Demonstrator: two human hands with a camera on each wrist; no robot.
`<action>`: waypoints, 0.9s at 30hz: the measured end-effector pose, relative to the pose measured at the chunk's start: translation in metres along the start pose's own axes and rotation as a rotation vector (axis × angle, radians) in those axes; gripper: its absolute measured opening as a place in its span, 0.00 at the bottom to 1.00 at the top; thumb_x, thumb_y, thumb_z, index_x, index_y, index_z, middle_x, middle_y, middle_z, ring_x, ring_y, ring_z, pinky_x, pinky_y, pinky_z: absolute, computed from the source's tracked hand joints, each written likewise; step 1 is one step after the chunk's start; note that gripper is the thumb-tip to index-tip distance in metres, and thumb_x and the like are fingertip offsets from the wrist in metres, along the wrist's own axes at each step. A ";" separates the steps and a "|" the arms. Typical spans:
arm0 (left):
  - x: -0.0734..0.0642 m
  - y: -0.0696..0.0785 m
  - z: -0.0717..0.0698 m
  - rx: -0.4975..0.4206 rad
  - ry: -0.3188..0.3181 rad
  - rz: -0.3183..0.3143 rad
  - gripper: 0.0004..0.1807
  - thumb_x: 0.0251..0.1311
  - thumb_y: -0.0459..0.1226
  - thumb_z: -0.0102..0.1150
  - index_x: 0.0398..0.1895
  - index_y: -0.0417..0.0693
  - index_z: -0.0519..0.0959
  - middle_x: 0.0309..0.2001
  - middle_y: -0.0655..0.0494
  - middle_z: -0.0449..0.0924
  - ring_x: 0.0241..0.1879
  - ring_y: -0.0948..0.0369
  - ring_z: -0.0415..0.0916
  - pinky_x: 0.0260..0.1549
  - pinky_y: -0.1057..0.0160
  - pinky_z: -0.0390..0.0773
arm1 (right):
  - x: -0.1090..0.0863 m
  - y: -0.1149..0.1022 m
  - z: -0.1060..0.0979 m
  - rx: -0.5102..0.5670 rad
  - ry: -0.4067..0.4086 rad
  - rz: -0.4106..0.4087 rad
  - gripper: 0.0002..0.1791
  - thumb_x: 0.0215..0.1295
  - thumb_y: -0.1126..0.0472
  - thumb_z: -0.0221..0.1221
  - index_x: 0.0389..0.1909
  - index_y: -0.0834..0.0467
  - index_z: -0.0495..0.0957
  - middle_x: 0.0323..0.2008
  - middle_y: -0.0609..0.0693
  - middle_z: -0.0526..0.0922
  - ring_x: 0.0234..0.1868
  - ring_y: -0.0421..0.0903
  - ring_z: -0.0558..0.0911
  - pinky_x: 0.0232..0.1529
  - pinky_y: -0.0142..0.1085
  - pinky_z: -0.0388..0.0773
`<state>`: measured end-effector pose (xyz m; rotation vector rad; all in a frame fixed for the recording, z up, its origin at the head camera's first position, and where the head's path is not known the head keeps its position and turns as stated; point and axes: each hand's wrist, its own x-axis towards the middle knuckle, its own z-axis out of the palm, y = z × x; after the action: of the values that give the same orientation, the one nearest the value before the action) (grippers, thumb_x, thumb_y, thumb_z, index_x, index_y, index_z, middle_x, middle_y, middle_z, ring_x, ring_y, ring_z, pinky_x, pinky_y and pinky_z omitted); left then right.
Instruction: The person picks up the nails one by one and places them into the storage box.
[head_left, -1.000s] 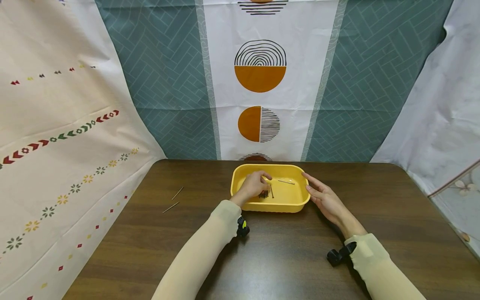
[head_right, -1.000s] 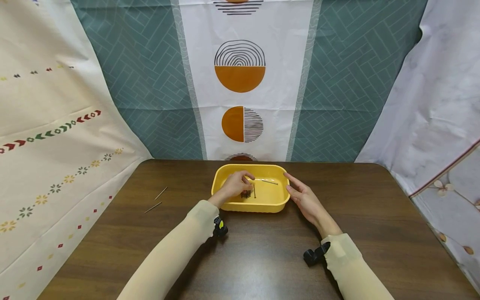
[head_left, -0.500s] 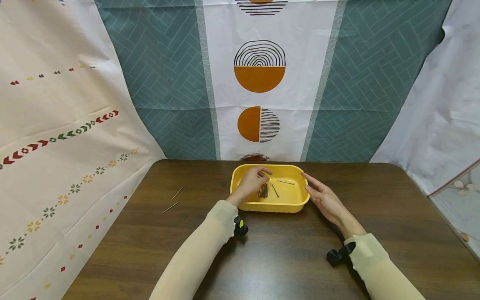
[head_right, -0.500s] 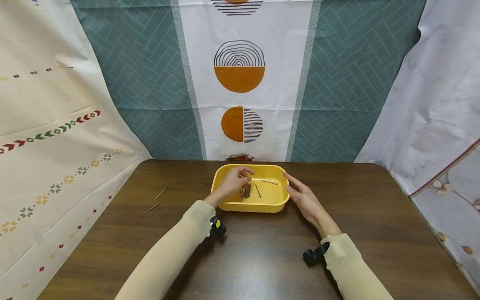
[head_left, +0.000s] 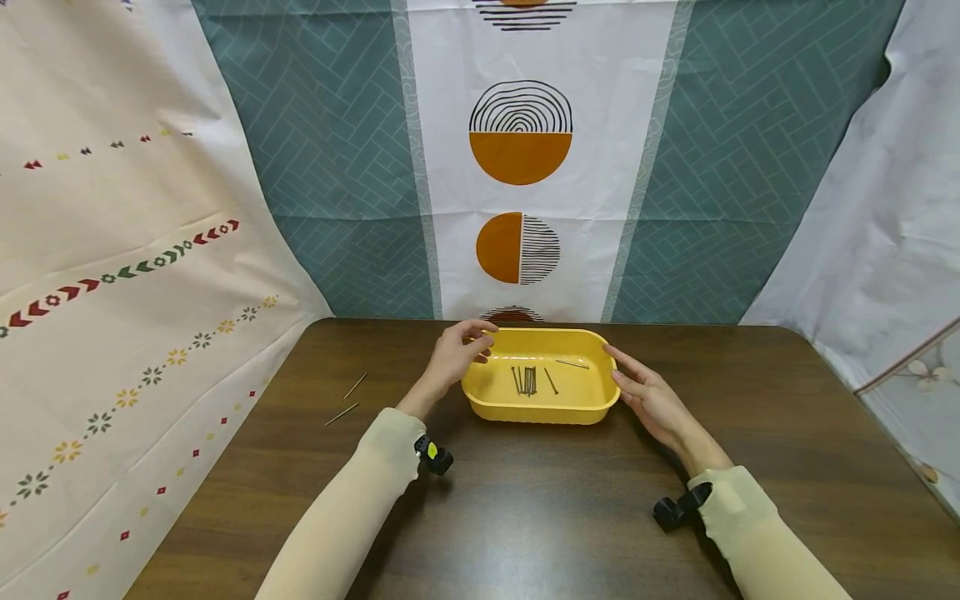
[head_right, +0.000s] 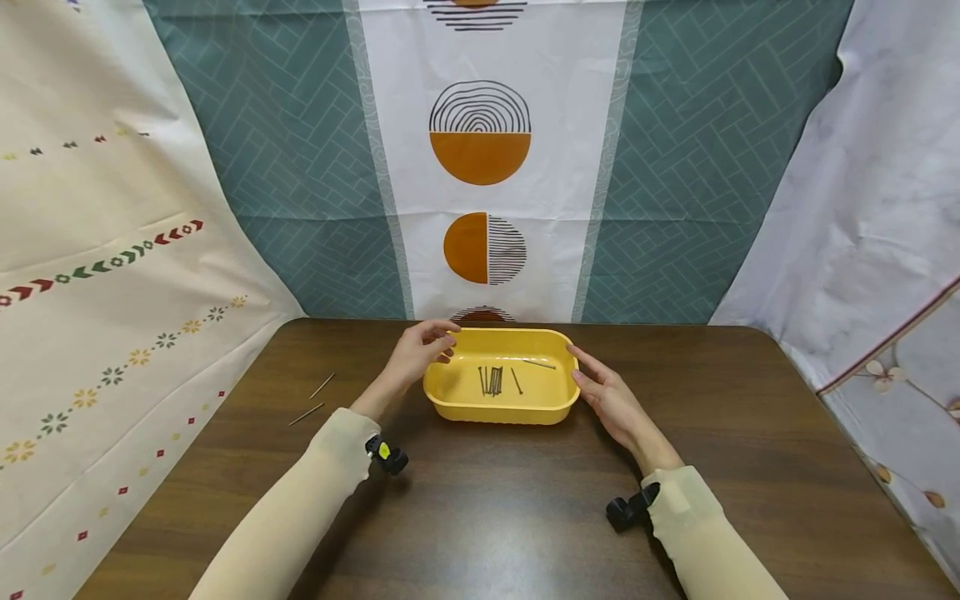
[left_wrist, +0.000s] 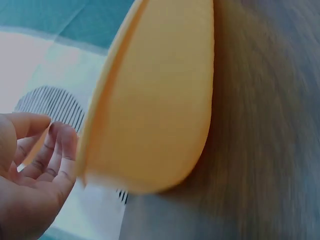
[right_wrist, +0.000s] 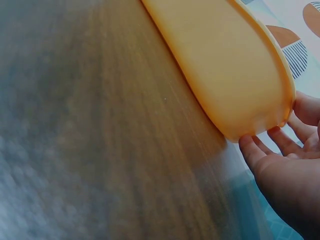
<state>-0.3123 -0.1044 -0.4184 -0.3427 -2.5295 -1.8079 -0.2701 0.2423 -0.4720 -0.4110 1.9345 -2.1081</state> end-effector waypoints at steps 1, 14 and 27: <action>-0.002 -0.001 -0.005 -0.003 0.006 -0.002 0.13 0.74 0.33 0.59 0.58 0.39 0.82 0.46 0.37 0.81 0.44 0.43 0.83 0.48 0.46 0.86 | 0.000 0.000 0.000 -0.001 -0.001 -0.002 0.34 0.85 0.58 0.46 0.84 0.58 0.46 0.84 0.57 0.39 0.81 0.58 0.51 0.64 0.23 0.69; -0.026 -0.026 -0.071 -0.014 -0.017 -0.051 0.15 0.77 0.33 0.56 0.61 0.37 0.79 0.50 0.33 0.79 0.51 0.36 0.79 0.52 0.44 0.84 | -0.001 0.001 -0.003 0.002 0.014 0.002 0.35 0.85 0.58 0.47 0.84 0.58 0.46 0.84 0.57 0.40 0.81 0.59 0.51 0.64 0.24 0.70; -0.035 -0.032 -0.137 0.081 -0.037 -0.079 0.17 0.78 0.33 0.54 0.64 0.34 0.76 0.48 0.46 0.81 0.46 0.54 0.82 0.53 0.48 0.83 | 0.000 0.001 -0.002 0.003 0.008 0.002 0.34 0.85 0.59 0.46 0.84 0.58 0.46 0.84 0.57 0.40 0.79 0.54 0.56 0.64 0.24 0.70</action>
<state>-0.2995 -0.2490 -0.4078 -0.2802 -2.6686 -1.7333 -0.2710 0.2437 -0.4732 -0.4006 1.9349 -2.1138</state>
